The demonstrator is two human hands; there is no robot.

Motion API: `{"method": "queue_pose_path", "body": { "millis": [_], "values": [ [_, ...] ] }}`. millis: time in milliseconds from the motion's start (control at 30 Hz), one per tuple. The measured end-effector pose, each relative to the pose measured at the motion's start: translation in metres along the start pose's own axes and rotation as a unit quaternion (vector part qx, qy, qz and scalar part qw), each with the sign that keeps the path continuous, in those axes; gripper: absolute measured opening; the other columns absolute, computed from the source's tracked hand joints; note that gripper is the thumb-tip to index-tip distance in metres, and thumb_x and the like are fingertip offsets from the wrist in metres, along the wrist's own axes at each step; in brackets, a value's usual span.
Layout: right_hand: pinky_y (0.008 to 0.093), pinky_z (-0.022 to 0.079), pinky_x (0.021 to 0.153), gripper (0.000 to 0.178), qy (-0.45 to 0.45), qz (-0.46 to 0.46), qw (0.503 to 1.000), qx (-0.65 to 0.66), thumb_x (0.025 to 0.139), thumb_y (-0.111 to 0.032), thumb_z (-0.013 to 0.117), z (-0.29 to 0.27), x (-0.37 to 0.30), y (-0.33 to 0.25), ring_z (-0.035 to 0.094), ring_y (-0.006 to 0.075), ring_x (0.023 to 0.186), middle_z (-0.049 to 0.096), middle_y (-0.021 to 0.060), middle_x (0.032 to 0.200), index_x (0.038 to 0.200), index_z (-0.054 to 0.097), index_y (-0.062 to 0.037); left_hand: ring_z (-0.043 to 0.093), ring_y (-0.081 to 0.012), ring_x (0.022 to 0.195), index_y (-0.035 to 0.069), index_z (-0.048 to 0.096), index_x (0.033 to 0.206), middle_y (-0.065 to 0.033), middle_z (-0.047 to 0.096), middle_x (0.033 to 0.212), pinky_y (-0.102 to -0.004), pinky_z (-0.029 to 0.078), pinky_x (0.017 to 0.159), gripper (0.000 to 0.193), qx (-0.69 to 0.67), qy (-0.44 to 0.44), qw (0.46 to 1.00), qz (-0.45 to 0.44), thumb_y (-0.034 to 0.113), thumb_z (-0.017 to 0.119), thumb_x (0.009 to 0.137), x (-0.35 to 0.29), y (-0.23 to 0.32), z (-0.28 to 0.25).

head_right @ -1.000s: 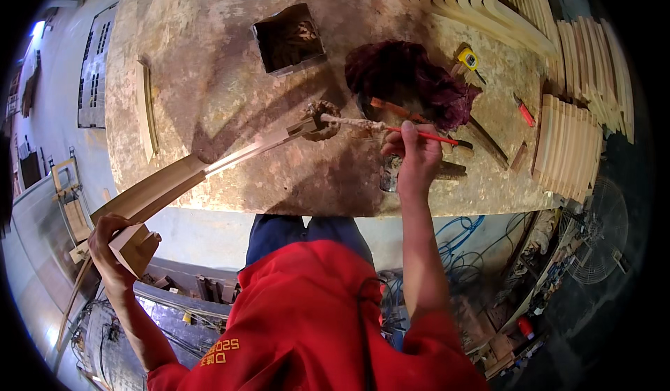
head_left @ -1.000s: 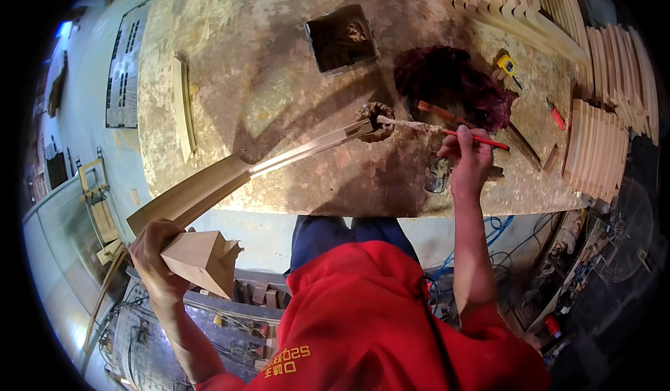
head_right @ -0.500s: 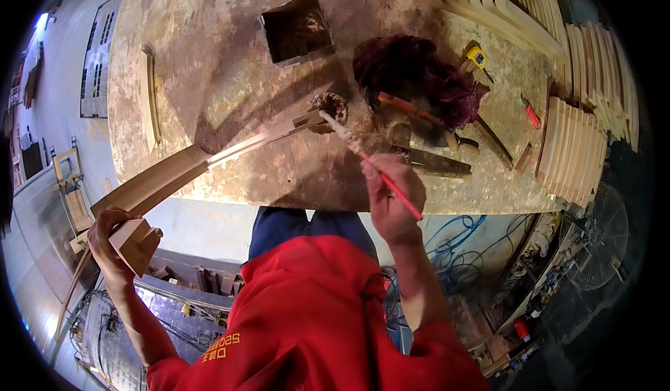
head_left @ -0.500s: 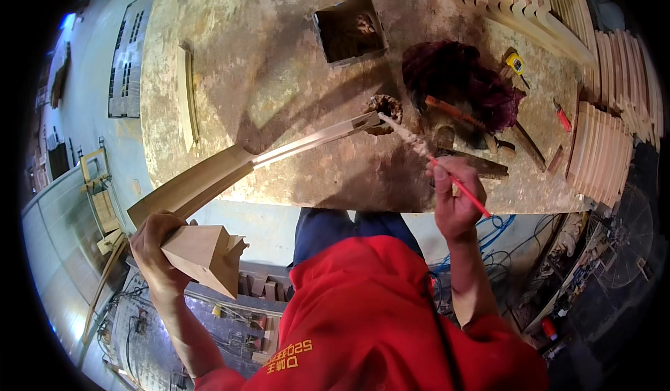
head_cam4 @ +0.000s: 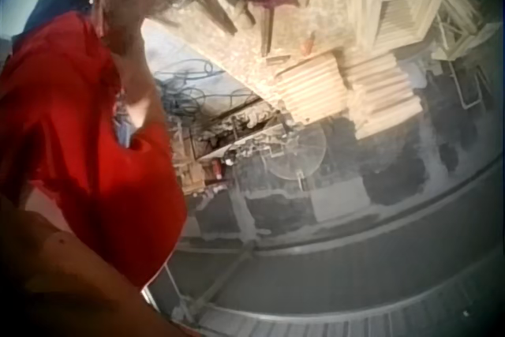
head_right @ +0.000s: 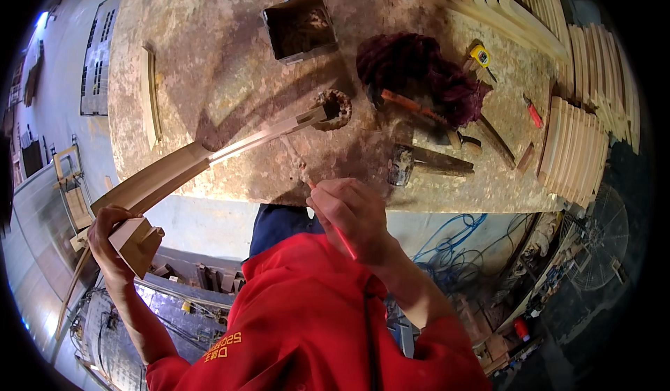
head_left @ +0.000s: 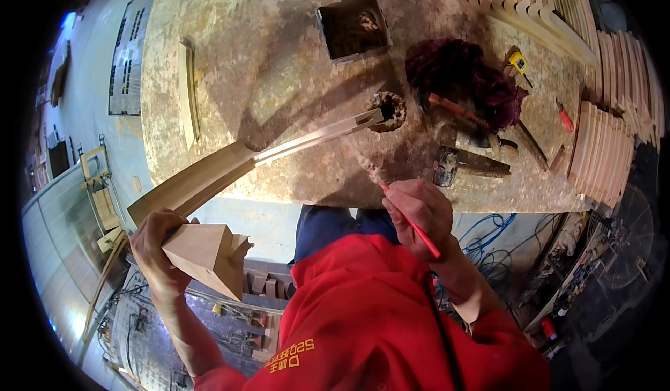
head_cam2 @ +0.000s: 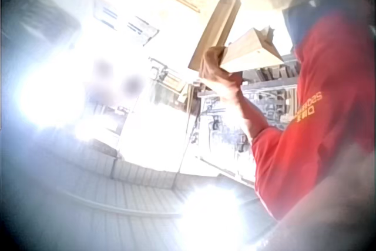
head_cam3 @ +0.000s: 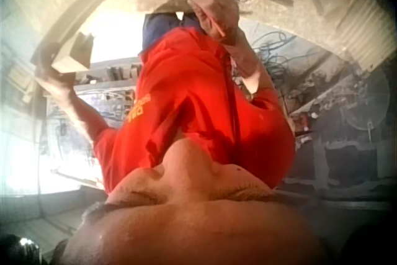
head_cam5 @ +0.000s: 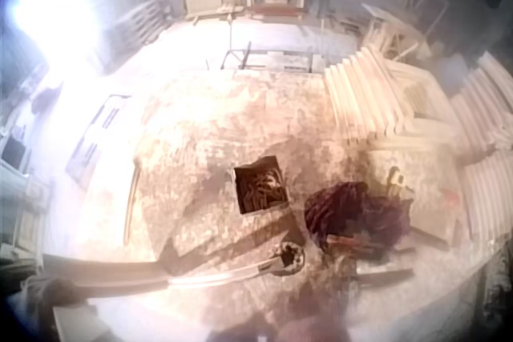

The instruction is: The person applies glue to curved wooden pieces using a brush, then joins them with a hammer. The person also wipes a rectangular wooden piece with a cloth and applies glue to it. The person works at a cluttered workbench with stacks of similar wooden parts nearby.

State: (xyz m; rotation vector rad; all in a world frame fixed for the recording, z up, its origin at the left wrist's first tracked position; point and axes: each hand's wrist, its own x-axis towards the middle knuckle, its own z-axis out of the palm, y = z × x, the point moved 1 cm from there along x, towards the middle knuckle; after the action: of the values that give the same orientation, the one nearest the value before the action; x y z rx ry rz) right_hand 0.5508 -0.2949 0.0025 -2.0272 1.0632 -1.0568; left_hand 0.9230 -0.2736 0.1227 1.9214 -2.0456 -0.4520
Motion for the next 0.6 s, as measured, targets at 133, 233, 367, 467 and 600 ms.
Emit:
{"method": "queue_pose_path", "body": {
  "millis": [133, 233, 367, 467, 600],
  "values": [
    [0.0403, 0.058, 0.070, 0.022, 0.026, 0.040, 0.997, -0.054, 0.094, 0.004, 0.071, -0.018, -0.001, 0.013, 0.071, 0.0330, 0.079, 0.071, 0.0172, 0.095, 0.115, 0.064, -0.0004, 0.061, -0.0255, 0.061, 0.005, 0.057, 0.085, -0.0109, 0.062, 0.072, -0.0329, 0.046, 0.058, 0.032, -0.001, -0.003, 1.000, 0.006, 0.004, 0.086, 0.073, -0.002, 0.000, -0.001],
    [0.0400, 0.058, 0.071, 0.021, 0.003, 0.007, 0.999, -0.032, 0.095, 0.002, 0.072, -0.009, -0.003, 0.015, 0.071, 0.0337, 0.081, 0.072, 0.0172, 0.096, 0.114, 0.064, -0.0005, 0.061, -0.0255, 0.061, 0.005, 0.057, 0.085, -0.0108, 0.062, 0.072, -0.0330, 0.045, 0.058, 0.032, -0.006, -0.003, 1.000, 0.008, 0.004, 0.086, 0.073, 0.002, 0.000, 0.000],
    [0.0388, 0.058, 0.071, 0.021, 0.034, 0.036, 0.998, -0.046, 0.094, 0.001, 0.073, -0.013, -0.001, 0.017, 0.072, 0.0328, 0.082, 0.071, 0.0169, 0.096, 0.114, 0.064, -0.0004, 0.060, -0.0255, 0.061, 0.005, 0.057, 0.085, -0.0108, 0.062, 0.072, -0.0329, 0.045, 0.057, 0.032, -0.006, 0.000, 1.000, 0.005, 0.005, 0.086, 0.072, 0.001, 0.000, 0.000],
    [0.0386, 0.058, 0.070, 0.021, 0.035, 0.028, 0.998, -0.044, 0.093, 0.001, 0.074, -0.007, 0.003, 0.026, 0.072, 0.0317, 0.082, 0.072, 0.0162, 0.096, 0.112, 0.064, -0.0015, 0.060, -0.0254, 0.061, 0.005, 0.057, 0.085, -0.0108, 0.061, 0.072, -0.0327, 0.045, 0.058, 0.032, 0.002, -0.002, 1.000, 0.009, 0.005, 0.086, 0.072, 0.000, 0.000, -0.001],
    [0.0361, 0.059, 0.074, 0.017, 0.042, 0.033, 0.998, -0.045, 0.095, -0.001, 0.072, -0.013, 0.000, 0.017, 0.072, 0.0279, 0.086, 0.072, 0.0140, 0.097, 0.110, 0.063, -0.0021, 0.060, -0.0253, 0.061, 0.005, 0.057, 0.085, -0.0107, 0.061, 0.072, -0.0328, 0.045, 0.058, 0.032, -0.007, -0.004, 1.000, -0.004, 0.006, 0.087, 0.073, 0.001, 0.000, 0.000]
  ]
}}
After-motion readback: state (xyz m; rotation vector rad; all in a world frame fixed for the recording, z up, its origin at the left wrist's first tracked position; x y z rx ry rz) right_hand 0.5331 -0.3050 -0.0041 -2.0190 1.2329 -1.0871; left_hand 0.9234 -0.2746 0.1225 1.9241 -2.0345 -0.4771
